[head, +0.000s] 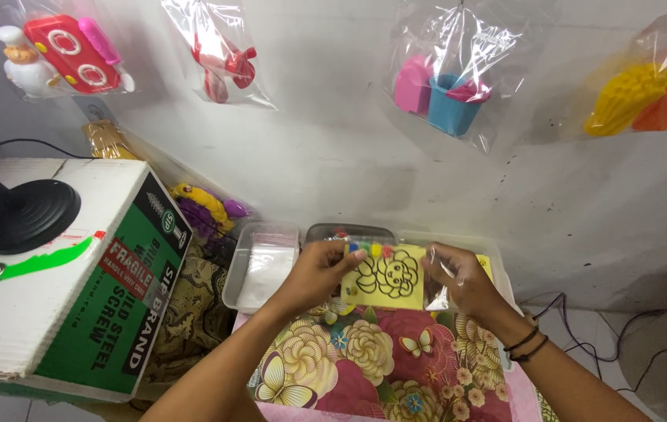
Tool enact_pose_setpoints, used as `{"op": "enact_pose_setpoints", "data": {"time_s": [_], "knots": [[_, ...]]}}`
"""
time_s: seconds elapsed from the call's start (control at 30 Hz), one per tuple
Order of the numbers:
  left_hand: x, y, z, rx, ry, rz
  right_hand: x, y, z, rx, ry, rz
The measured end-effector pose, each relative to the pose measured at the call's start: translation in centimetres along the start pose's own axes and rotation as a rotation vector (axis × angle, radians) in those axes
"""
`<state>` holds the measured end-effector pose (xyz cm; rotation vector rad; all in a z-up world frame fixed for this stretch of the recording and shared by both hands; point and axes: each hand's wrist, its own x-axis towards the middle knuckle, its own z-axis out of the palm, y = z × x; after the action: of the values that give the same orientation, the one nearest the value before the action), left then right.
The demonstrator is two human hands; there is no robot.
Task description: Packaging small toy components and decorative cards into plastic bags for retail.
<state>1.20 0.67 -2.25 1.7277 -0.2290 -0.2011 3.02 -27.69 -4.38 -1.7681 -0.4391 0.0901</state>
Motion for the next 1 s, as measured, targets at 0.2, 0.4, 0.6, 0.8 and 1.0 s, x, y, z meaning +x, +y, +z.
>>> {"op": "enact_pose_setpoints", "data": {"time_s": [0.2, 0.4, 0.6, 0.8, 1.0], "knots": [[-0.6, 2.2, -0.7, 0.007, 0.192, 0.110, 1.0, 2.7, 0.4, 0.200, 0.059, 0.321], [-1.0, 2.1, -0.8, 0.033, 0.278, 0.198, 1.6, -1.7, 4.3, -0.566, -0.283, 0.447], [-0.7, 1.0, -1.1, 0.092, 0.261, 0.276, 1.2, 0.7, 9.7, -0.861, -0.670, 0.153], [-2.0, 2.5, -1.0, 0.157, 0.268, 0.336, 2.2, -3.6, 14.8, -1.323, -0.904, 0.224], [-2.3, 2.7, -1.4, 0.144, 0.245, 0.343, 2.2, 5.6, 16.3, -1.358, -0.819, -0.128]]}}
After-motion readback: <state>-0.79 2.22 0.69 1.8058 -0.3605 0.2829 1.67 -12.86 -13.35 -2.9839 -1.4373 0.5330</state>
